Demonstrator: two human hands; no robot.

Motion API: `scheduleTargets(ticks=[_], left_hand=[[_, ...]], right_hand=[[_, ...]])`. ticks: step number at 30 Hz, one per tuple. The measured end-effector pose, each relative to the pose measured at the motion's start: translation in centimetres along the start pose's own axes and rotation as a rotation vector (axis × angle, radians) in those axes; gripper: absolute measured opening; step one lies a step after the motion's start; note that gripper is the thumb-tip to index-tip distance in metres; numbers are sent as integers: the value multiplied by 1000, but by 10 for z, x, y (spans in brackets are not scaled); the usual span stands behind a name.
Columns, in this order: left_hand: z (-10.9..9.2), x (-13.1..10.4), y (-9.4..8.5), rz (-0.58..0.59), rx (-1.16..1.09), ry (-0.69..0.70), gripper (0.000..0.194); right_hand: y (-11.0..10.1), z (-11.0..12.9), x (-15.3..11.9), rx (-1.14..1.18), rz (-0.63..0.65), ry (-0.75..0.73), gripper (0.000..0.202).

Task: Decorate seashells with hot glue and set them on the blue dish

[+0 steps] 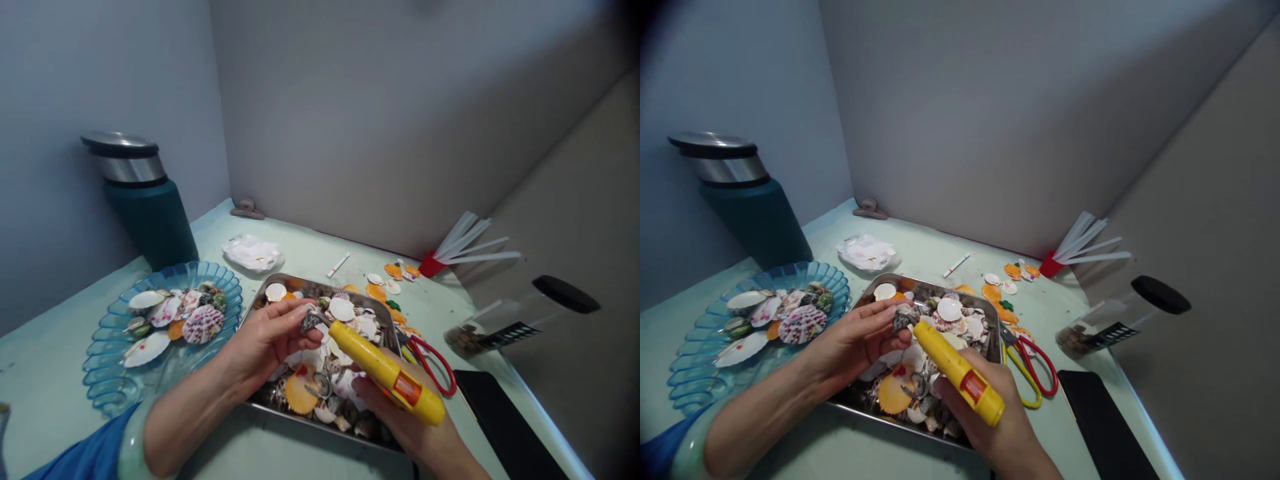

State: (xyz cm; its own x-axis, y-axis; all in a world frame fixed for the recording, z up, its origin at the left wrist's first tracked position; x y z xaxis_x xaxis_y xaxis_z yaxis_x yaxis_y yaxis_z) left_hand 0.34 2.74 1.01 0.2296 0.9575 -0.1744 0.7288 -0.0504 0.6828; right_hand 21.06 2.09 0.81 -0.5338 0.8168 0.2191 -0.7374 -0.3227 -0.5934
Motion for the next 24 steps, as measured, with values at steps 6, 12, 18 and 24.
scheduleTargets(ticks=[6,12,18,24], left_hand=[[1,0,0,5,9,-2,18],[1,-1,-1,7,1,0,19],[2,0,-3,16,4,2,19],[1,1,-2,-2,18,29,25]], right_hand=[[0,1,0,14,4,8,11],[-1,1,0,-15,52,0,12],[0,-1,2,-24,69,4,13],[1,-4,0,-31,71,0,13]])
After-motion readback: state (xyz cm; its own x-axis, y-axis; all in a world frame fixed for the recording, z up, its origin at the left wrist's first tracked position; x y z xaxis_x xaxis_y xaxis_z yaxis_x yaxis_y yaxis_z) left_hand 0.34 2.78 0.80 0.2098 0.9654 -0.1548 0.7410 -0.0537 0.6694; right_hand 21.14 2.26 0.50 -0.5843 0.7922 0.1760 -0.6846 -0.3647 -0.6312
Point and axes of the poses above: each hand's wrist, its own x-axis towards the middle knuckle, its own y-axis out of the palm, z = x × y, the point moved 2 cm from there along x, towards the middle knuckle, and after that the axes turned 8 degrees about z, right-handed, at the moved point
